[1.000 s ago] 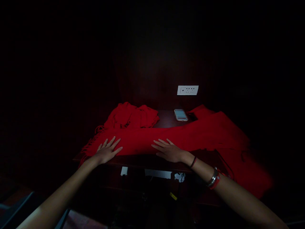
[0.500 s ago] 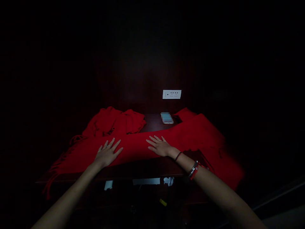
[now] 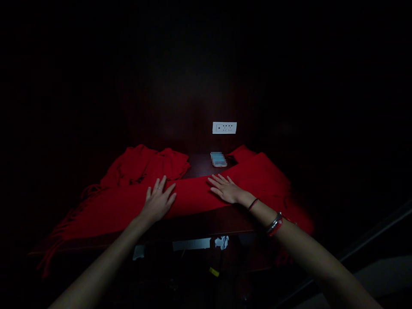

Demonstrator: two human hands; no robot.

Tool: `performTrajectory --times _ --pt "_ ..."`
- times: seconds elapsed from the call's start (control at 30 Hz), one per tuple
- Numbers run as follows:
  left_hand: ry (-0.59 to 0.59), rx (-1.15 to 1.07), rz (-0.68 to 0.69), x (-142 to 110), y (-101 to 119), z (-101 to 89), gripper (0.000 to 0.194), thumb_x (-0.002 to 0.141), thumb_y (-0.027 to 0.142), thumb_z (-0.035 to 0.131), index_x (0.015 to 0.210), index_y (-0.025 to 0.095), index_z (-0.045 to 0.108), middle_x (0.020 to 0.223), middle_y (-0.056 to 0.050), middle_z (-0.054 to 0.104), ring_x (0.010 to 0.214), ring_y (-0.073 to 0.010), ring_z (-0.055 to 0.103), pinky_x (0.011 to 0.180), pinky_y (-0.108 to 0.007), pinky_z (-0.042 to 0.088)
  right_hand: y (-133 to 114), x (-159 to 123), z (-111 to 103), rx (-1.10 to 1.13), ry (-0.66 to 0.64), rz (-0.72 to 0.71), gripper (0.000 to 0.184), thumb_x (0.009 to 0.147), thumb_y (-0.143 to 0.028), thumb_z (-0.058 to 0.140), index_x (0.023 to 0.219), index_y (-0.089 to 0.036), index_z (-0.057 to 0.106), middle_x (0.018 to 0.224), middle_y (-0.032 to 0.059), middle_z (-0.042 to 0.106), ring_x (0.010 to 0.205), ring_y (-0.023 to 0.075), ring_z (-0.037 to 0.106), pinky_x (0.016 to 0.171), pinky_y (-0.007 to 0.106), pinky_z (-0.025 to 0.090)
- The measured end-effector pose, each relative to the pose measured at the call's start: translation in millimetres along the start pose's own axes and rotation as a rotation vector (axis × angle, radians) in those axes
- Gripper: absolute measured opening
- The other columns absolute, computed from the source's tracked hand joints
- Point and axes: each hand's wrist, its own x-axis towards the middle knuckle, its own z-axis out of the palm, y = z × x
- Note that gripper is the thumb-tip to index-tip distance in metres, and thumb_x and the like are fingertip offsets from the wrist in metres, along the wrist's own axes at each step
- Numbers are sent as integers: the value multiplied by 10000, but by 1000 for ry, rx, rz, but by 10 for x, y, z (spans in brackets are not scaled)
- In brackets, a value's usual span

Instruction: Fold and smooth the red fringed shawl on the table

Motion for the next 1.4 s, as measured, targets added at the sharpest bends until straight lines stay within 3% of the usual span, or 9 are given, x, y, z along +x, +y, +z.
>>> performTrajectory --times 0.1,0.2,0.47,0.7,0.8,0.9,1.07,1.23,1.4 --pt "-117 -47 202 66 150 89 501 812 476 232 1275 284 251 1380 -47 124 1246 -243 108 961 -441 179 14 -71 119 1 -54 -9 575 807 -550 57 1313 -283 111 1381 11 107 1249 222 57 977 482 85" --pt "-247 -52 290 107 67 176 521 813 483 215 1287 266 219 1365 -54 185 1236 -239 158 962 -418 187 182 -155 171 -49 -80 30 551 817 -529 56 1309 -291 123 1378 3 116 1246 219 84 977 487 73" --pt "-260 -42 303 105 -7 131 519 818 457 219 1291 244 213 1360 -61 185 1232 -232 171 962 -399 194 770 -412 -65 -281 -58 207 483 830 -455 188 1285 -296 221 1360 -19 188 1242 238 102 967 515 -1" --pt "-246 -49 312 147 -120 272 510 812 434 243 1286 245 227 1356 -51 195 1228 -230 189 964 -396 201 1368 -725 -375 -364 24 403 499 832 -462 180 1296 -279 205 1369 3 160 1242 264 77 945 552 24" --pt "-232 -62 304 250 20 199 524 798 472 265 1270 245 274 1357 -67 188 1227 -251 185 955 -424 208 1300 -675 -497 -367 138 374 544 822 -502 175 1304 -251 196 1376 30 133 1245 265 45 948 544 48" --pt "-122 -83 339 433 401 103 529 801 487 256 1267 238 287 1365 -70 159 1239 -241 141 972 -422 173 951 -423 -484 -373 265 162 554 823 -513 149 1309 -249 174 1380 19 122 1248 247 9 964 519 44" --pt "-106 -116 355 742 910 268 554 801 511 235 1280 234 255 1370 -67 134 1243 -240 115 967 -429 175 565 -5 -199 -370 212 -101 528 821 -520 181 1286 -276 228 1362 16 199 1244 233 78 956 535 60" --pt "-176 -89 343 831 837 516 532 810 496 216 1275 241 266 1357 -71 177 1233 -242 158 958 -438 187 1101 -112 -142 -348 149 109 478 838 -486 153 1260 -304 286 1347 15 242 1240 231 117 949 545 46" --pt "-169 -75 333 820 828 501 515 812 469 245 1276 246 262 1354 -62 182 1231 -248 161 956 -440 192 1765 -364 -348 -305 102 401 493 835 -485 128 1297 -317 160 1379 -4 124 1247 247 53 942 554 60"
